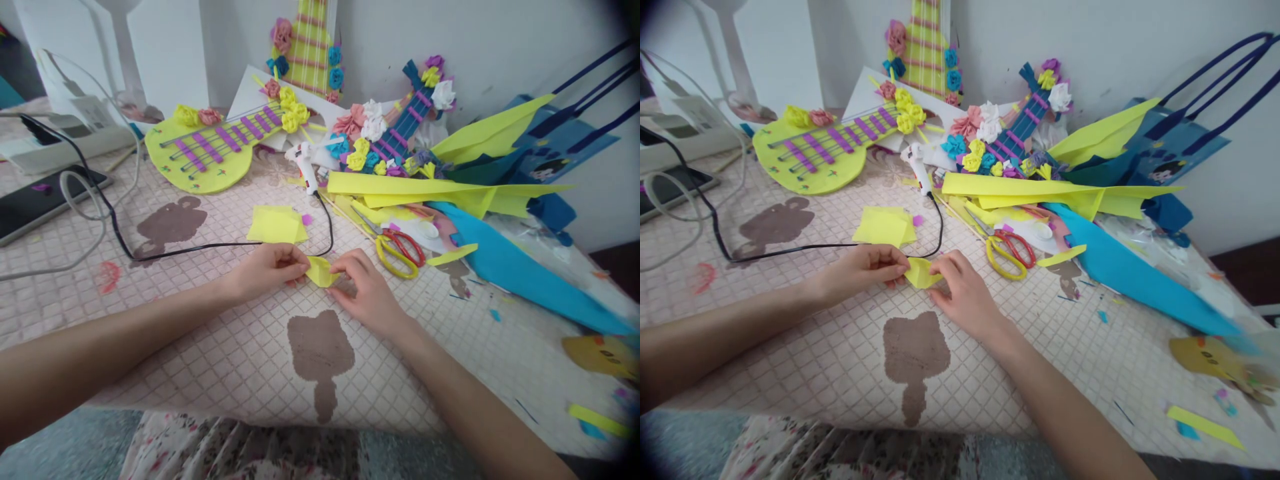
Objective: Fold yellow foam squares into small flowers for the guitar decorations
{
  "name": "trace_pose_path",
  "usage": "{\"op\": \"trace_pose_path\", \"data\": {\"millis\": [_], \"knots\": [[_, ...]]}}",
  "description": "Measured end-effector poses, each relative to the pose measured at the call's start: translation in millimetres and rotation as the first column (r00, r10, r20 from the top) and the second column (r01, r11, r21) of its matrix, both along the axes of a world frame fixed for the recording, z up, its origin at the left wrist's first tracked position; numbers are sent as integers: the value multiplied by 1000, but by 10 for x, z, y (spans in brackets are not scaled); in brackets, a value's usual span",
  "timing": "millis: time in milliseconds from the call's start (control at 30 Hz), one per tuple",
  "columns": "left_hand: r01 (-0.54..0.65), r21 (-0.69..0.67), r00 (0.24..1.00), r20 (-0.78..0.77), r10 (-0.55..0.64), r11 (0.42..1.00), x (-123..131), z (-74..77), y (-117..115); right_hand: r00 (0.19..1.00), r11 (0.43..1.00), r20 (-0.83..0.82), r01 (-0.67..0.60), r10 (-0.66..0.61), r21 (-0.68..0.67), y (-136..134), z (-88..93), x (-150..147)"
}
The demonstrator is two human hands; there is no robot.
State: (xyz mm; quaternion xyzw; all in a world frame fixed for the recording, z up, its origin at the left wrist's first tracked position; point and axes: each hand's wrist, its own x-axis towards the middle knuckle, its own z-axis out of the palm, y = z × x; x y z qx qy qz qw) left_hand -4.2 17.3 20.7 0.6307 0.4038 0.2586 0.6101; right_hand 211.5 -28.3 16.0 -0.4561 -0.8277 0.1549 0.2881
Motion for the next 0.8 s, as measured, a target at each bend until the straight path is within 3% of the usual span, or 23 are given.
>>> {"op": "trace_pose_path", "data": {"millis": [133, 233, 367, 467, 600, 800], "knots": [[35, 46, 999, -36, -34, 998, -20, -31, -5, 999, 1000, 33, -7, 7, 11, -16, -42, -26], [58, 245, 985, -174, -15, 968, -43, -48, -49, 998, 999, 56, -36, 36, -1, -20, -48, -15], [108, 641, 949, -293, 112, 760, -48, -41, -143, 996, 997, 58, -72, 74, -38, -24, -38, -14], [212, 723, 936, -344, 77, 658, -32, -46, -183, 995, 994, 50, -85, 89, -74, -31, -23, -28], [277, 700, 917, -397, 37, 658, -16, -66, -179, 996, 989, 33, -72, 77, -130, -40, -17, -32], [250, 676, 922, -384, 42, 693, -16, -86, -162, 999, 974, -35, -48, 41, -220, -35, -33, -28]]}}
